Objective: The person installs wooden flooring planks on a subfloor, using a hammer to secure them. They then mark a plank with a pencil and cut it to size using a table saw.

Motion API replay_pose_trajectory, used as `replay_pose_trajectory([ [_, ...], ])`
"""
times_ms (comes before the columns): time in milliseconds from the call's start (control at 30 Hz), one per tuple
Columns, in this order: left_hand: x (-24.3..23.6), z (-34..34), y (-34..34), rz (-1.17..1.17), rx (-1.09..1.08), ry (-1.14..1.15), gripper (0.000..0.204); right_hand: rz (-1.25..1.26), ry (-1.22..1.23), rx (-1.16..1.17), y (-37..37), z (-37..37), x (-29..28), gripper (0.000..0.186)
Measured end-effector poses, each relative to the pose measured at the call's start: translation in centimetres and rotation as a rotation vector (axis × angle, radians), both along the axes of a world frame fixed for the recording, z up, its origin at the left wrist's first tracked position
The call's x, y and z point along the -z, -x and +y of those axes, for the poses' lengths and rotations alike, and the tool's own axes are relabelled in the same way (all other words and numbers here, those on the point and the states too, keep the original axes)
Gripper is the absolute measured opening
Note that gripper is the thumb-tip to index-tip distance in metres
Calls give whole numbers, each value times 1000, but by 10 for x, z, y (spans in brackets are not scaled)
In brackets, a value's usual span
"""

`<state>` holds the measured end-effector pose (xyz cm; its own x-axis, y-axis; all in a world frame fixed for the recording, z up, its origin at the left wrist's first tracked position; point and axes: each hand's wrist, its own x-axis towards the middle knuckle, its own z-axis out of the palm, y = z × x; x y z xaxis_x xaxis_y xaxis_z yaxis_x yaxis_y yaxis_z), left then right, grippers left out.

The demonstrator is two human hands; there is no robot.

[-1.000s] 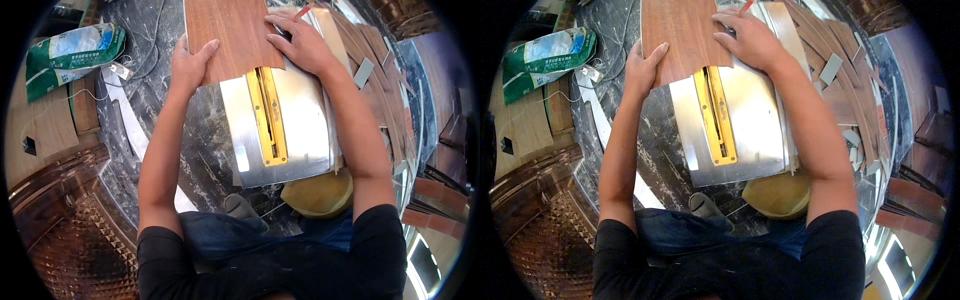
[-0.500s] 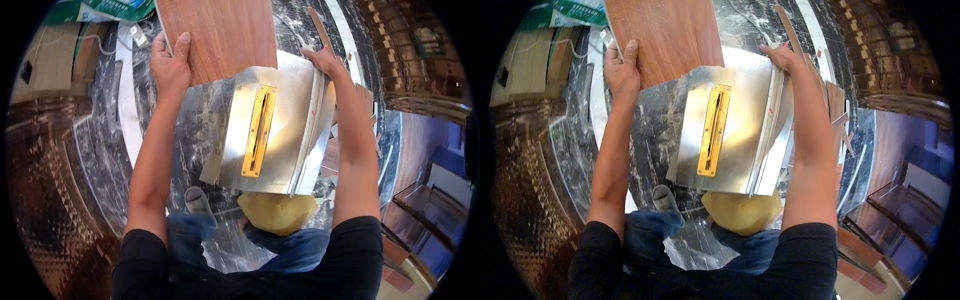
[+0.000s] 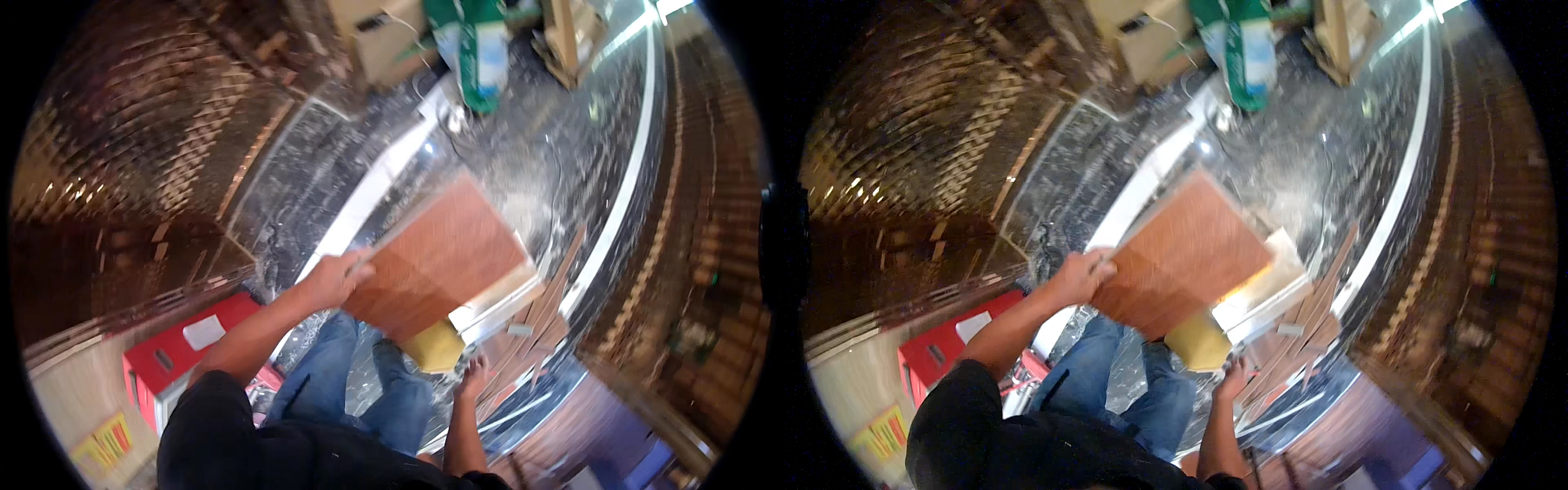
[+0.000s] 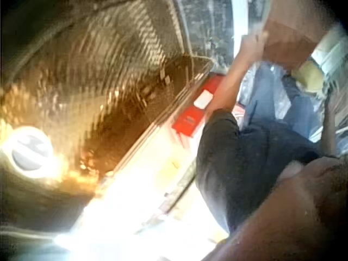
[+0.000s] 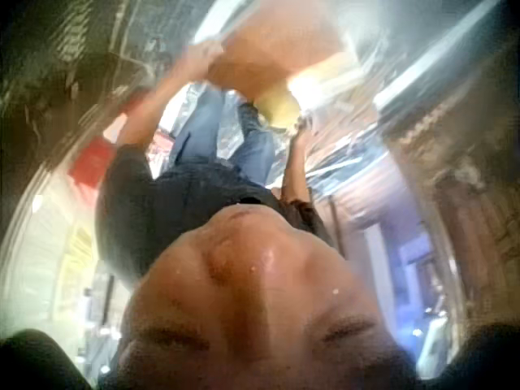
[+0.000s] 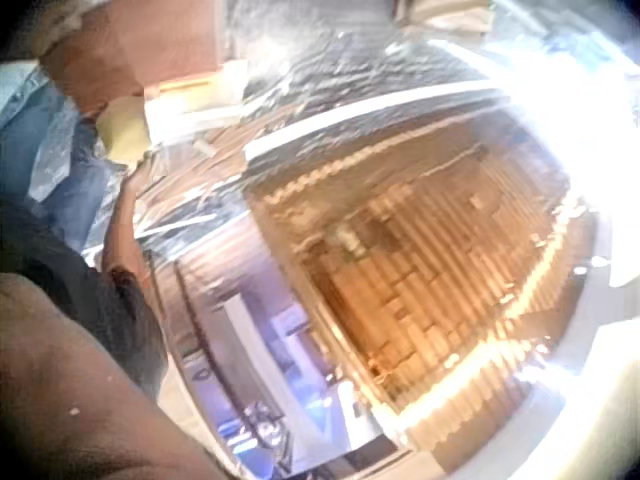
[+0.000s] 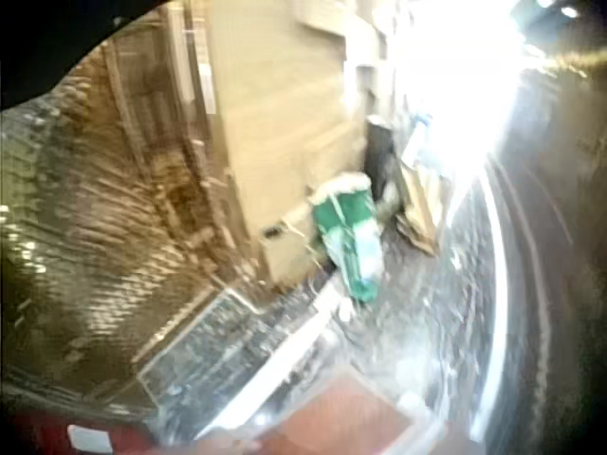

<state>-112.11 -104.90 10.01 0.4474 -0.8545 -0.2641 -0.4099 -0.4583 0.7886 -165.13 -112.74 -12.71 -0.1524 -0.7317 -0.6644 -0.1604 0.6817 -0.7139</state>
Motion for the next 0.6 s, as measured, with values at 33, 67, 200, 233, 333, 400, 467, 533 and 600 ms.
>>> replay_pose_trajectory([
  [33,-34,27,-3,-24,73,-10,40,-124,116,21,-20,-25,-58,57],
  [67,-63,49,-9,-53,154,-22,39,-230,246,-73,-90,-62,-161,64],
  [200,-154,106,-27,3,366,-25,38,-192,682,-885,-240,-151,-413,69],
  [233,-158,116,-27,-77,408,73,37,-233,610,-1057,-268,-157,-442,67],
  [333,-201,112,-53,-312,420,361,31,-190,117,-1536,-329,-162,-499,62],
  [400,-220,99,-100,-367,435,380,29,-93,148,-1525,-374,-140,-528,40],
  [467,-276,80,-181,-436,443,275,21,-226,209,-1360,-402,-117,-549,36],
  [533,-339,46,-280,-599,195,94,23,-79,499,-1358,-427,-100,-560,25],
  [600,-423,9,-383,-662,-199,194,35,239,841,-1435,-453,-94,-563,21],
])
